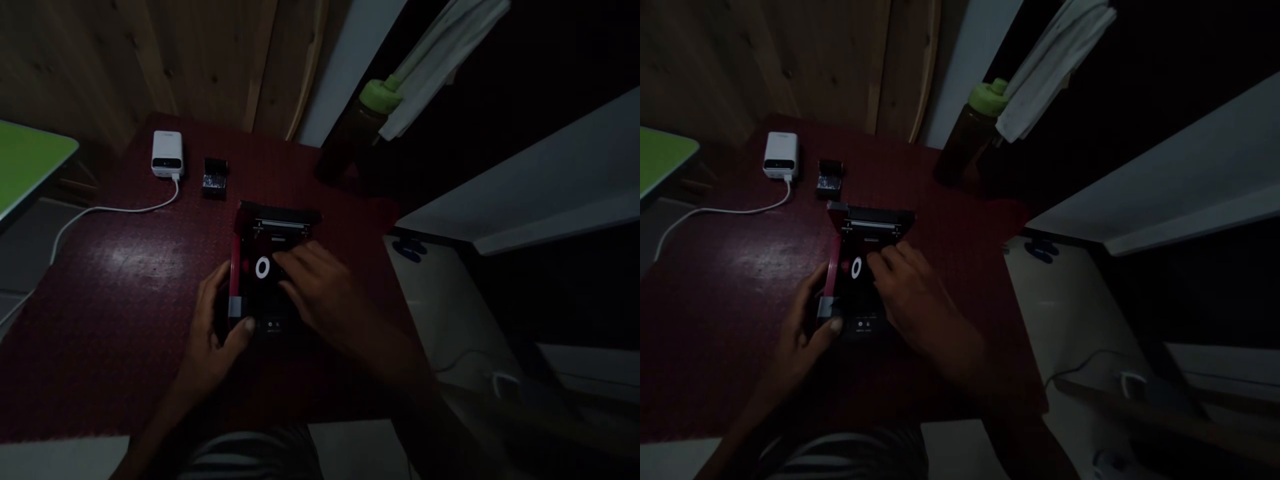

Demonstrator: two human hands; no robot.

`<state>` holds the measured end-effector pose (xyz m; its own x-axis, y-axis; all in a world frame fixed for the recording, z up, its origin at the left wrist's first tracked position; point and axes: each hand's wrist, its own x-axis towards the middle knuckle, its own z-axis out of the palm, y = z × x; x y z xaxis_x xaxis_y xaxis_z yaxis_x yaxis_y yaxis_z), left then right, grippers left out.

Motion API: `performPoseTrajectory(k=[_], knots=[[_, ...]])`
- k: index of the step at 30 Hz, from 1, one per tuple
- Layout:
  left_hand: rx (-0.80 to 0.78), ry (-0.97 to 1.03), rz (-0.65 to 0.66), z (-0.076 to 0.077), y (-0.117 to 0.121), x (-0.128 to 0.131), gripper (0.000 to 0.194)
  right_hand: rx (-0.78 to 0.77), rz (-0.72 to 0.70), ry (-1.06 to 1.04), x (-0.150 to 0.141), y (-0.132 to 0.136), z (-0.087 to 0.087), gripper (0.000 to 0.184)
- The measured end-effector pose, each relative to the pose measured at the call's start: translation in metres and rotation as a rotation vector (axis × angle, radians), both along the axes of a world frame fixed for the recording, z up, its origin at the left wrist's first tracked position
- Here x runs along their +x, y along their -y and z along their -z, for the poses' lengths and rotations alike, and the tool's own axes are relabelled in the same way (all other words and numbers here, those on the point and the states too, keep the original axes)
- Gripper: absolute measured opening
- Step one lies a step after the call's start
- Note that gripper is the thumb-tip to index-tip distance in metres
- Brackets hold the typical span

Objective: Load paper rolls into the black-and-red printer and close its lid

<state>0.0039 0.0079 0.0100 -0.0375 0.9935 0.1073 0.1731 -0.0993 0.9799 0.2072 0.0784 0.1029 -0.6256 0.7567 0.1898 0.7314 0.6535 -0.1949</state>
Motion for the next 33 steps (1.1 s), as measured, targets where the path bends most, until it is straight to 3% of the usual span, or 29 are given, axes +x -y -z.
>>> performPoseTrajectory(k=[5,14,19,25,29,33], knots=[[-0.028,0.043,0.011,-0.001,-0.001,0.000,0.074,-0.061,0.070,0.259,-0.026,-0.009,0.003,0.027],[-0.033,0.084,0.026,0.001,0.002,0.002,0.075,-0.223,0.173,0.272,-0.036,-0.029,0.021,0.031],[-0.032,0.087,0.029,0.005,0.001,0.001,0.076,-0.364,0.147,0.117,-0.025,-0.035,0.030,0.038],[-0.058,0.074,0.035,-0.002,0.000,-0.004,0.075,-0.336,-0.111,-0.226,0.002,-0.022,0.018,0.058],[-0.139,0.107,0.025,-0.018,-0.008,-0.011,0.071,-0.317,-0.157,-0.315,0.009,-0.003,0.006,0.040],[-0.126,0.109,-0.067,-0.036,-0.036,-0.018,0.069,-0.214,-0.144,-0.313,0.008,0.004,0.014,0.020]])
